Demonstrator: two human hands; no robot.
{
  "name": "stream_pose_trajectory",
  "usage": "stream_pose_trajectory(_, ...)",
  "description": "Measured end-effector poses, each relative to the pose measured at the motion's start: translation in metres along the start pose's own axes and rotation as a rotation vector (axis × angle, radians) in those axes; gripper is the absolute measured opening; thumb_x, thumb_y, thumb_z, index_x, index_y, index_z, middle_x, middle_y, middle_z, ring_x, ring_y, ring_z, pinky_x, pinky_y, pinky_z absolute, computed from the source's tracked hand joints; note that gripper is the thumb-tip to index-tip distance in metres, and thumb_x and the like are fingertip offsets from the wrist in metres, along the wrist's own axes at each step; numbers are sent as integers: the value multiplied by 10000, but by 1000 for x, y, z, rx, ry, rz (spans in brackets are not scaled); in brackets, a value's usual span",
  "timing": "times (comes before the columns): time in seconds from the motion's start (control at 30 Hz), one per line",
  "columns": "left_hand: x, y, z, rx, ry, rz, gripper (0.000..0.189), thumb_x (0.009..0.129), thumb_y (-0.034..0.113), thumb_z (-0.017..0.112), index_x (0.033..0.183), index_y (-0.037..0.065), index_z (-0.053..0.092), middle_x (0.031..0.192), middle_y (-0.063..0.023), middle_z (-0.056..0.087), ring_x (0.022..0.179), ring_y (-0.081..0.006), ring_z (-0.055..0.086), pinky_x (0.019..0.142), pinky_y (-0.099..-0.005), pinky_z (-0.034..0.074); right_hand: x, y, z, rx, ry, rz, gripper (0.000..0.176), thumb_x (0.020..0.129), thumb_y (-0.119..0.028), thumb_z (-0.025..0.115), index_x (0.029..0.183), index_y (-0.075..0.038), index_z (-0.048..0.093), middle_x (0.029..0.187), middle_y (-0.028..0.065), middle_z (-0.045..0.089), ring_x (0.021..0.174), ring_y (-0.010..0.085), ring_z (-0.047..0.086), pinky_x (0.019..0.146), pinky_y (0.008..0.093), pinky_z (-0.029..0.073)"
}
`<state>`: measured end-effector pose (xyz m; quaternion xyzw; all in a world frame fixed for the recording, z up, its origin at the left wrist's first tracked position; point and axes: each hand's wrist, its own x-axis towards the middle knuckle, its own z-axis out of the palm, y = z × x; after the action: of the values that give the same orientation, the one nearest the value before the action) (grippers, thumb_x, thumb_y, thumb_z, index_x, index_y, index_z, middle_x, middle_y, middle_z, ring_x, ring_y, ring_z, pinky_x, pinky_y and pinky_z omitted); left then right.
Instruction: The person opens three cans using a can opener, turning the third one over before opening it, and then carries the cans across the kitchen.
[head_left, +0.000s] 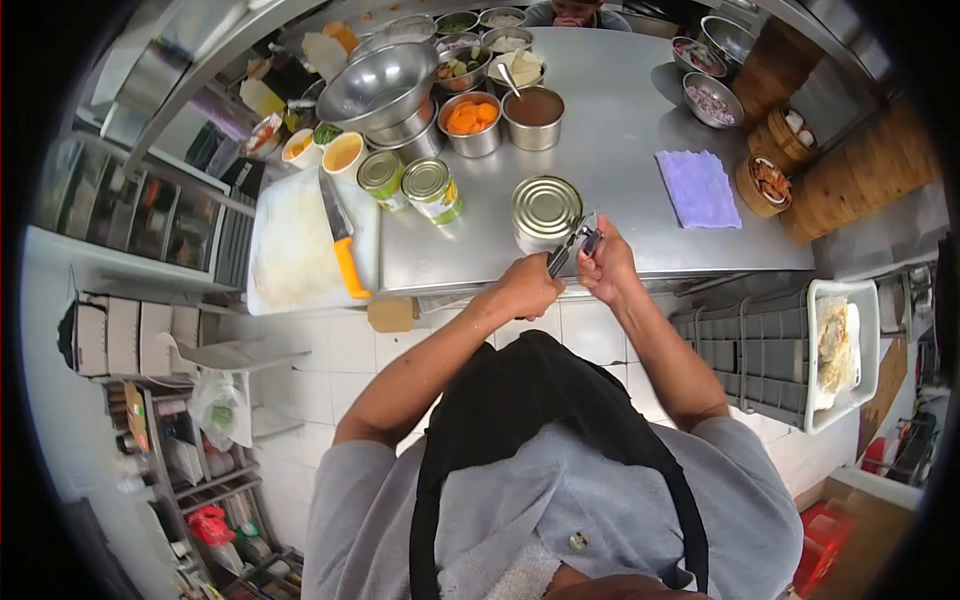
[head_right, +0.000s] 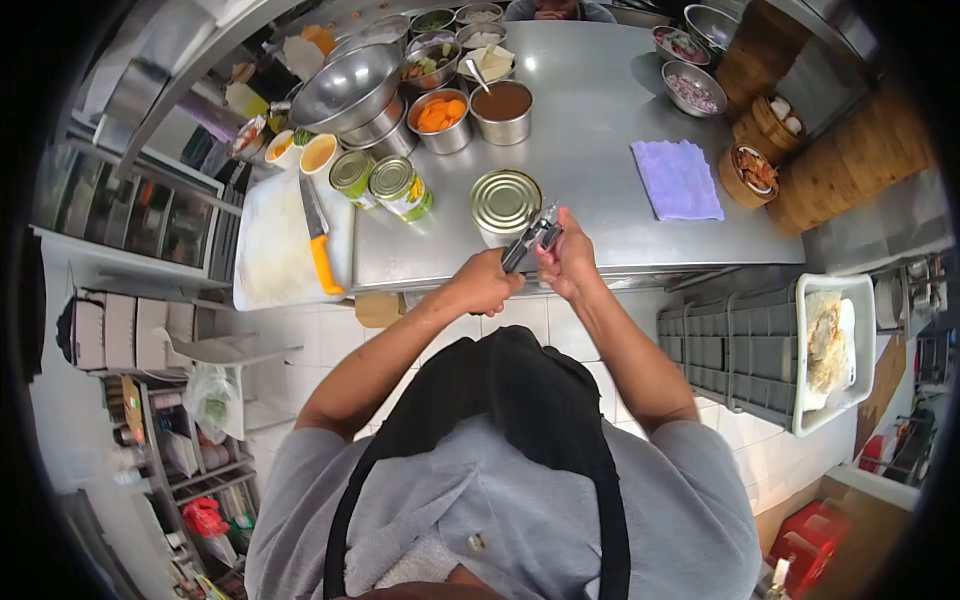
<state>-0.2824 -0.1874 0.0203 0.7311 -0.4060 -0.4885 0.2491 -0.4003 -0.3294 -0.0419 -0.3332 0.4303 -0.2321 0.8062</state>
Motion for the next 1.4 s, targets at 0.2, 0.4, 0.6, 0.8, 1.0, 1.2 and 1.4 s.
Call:
stream_pose_trajectory(0.2,1,5,7,-105,34,-59,273,905,181,592,1052,-44,543,681,-76,586,511,-172,610,451,-333,522,-16,-2,-30,46,-333,257,579,1004,-583,464,904,-33,614,718,30,517,467,118,378,374,281,269)
stream_pose_trajectory(0.4,2,9,11,-129,56,-77,280,897,163,595,1086,-36,538,705,-83,591,524,-188,630,451,-340,529,-41,-16,-39,-1110,-8,-1085,637,860,-382,761,1295,17,520,1196,168,567,913,284,608,785,388,517)
stream_pose_trajectory(0.6,1,13,10,-136,46,-60,289,879,130,597,1084,-64,532,705,-86,584,517,-192,628,443,-339,525,-17,-50,-39,-1495,-188,-1302,523,848,-388,749,1148,10,592,1083,173,605,981,379,591,823,457,503)
stream_pose_trajectory(0.8,2,15,12,-148,31,-87,183,887,120,601,970,-34,547,681,-74,562,501,-181,607,440,-339,524,-2,-40,-35,-1519,-290,-1393,490,920,-480,639,953,9,620,821,164,599,813,387,583,785,459,493)
stream_pose_trajectory(1.0,-5,6,16,-115,84,-64,199,906,168,640,900,-10,549,674,-66,570,508,-167,598,444,-331,521,-18,-5,-9,32,-364,220,687,1001,-656,384,682,-76,568,548,-1,458,370,99,282,373,263,233)
stream_pose_trajectory(1.2,-2,7,17,-164,57,-112,263,917,156,599,1081,-43,548,673,-79,577,503,-166,601,443,-336,524,-30,-18,-27,-270,-325,127,596,1006,-593,448,880,-33,611,673,31,535,451,116,420,411,285,354)
stream_pose_trajectory(1.4,-1,8,19,-214,82,-122,167,895,138,641,928,1,551,680,-61,567,498,-164,585,450,-322,514,-50,-18,-39,-1151,-24,-1127,411,891,-301,729,1142,-12,579,1085,159,571,884,317,640,740,425,532)
